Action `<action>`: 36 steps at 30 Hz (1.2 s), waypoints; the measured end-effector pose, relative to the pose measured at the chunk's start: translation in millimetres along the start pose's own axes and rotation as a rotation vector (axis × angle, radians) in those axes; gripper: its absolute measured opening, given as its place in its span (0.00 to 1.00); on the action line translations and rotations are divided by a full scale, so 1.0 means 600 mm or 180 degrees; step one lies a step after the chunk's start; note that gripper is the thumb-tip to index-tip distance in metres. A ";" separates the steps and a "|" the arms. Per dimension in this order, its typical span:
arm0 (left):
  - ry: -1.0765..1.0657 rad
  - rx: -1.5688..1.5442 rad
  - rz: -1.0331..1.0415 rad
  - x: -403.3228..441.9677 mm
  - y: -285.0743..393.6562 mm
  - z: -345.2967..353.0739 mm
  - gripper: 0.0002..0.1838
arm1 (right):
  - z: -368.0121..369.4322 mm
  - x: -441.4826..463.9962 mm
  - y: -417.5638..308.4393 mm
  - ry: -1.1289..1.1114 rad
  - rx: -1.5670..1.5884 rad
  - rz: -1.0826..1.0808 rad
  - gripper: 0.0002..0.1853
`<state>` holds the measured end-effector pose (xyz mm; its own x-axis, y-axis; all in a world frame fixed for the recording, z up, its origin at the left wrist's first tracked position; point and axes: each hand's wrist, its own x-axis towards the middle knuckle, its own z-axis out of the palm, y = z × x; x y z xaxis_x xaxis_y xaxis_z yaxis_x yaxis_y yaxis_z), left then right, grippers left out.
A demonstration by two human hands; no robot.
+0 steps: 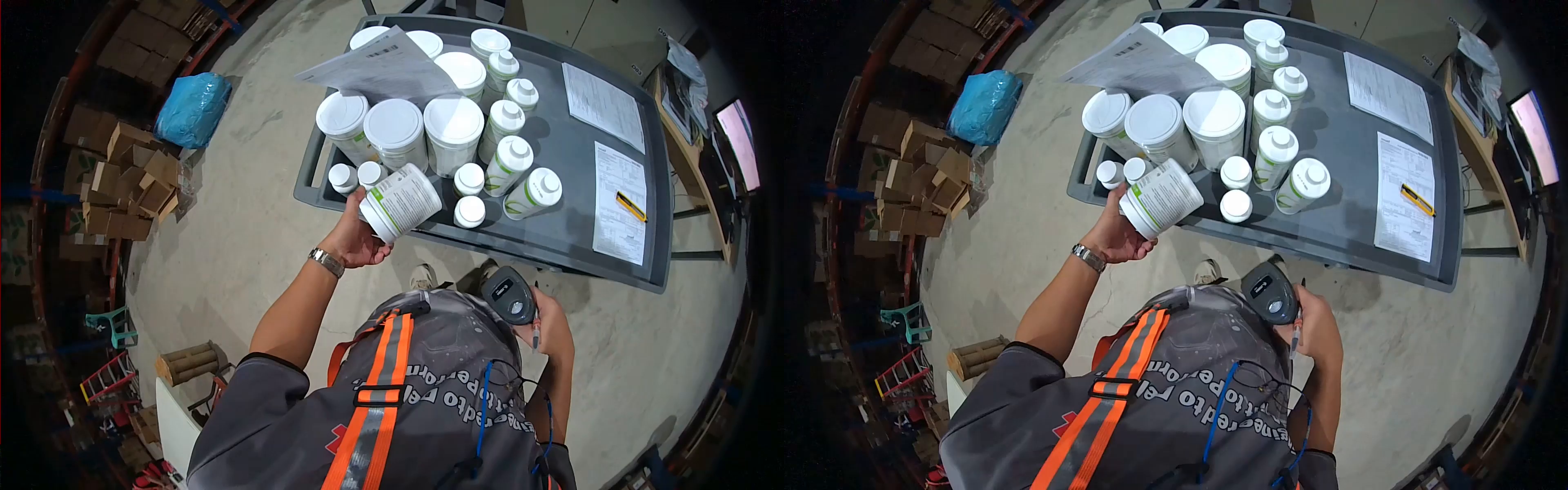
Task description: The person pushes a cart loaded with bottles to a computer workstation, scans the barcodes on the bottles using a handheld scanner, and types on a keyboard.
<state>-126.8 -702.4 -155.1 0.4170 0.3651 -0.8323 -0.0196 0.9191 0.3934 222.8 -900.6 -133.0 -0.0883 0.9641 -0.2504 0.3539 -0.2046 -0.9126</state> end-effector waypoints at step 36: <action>0.2157 0.6313 0.3319 0.052 0.012 0.241 0.33 | -0.077 0.052 0.069 0.0118 -0.0178 -0.0031 0.22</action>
<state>17.3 -705.5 -121.5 0.5958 0.8027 0.0243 0.8024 -0.5963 0.0247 277.3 -871.0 -163.6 -0.0577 0.9718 -0.2285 0.4047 -0.1865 -0.8952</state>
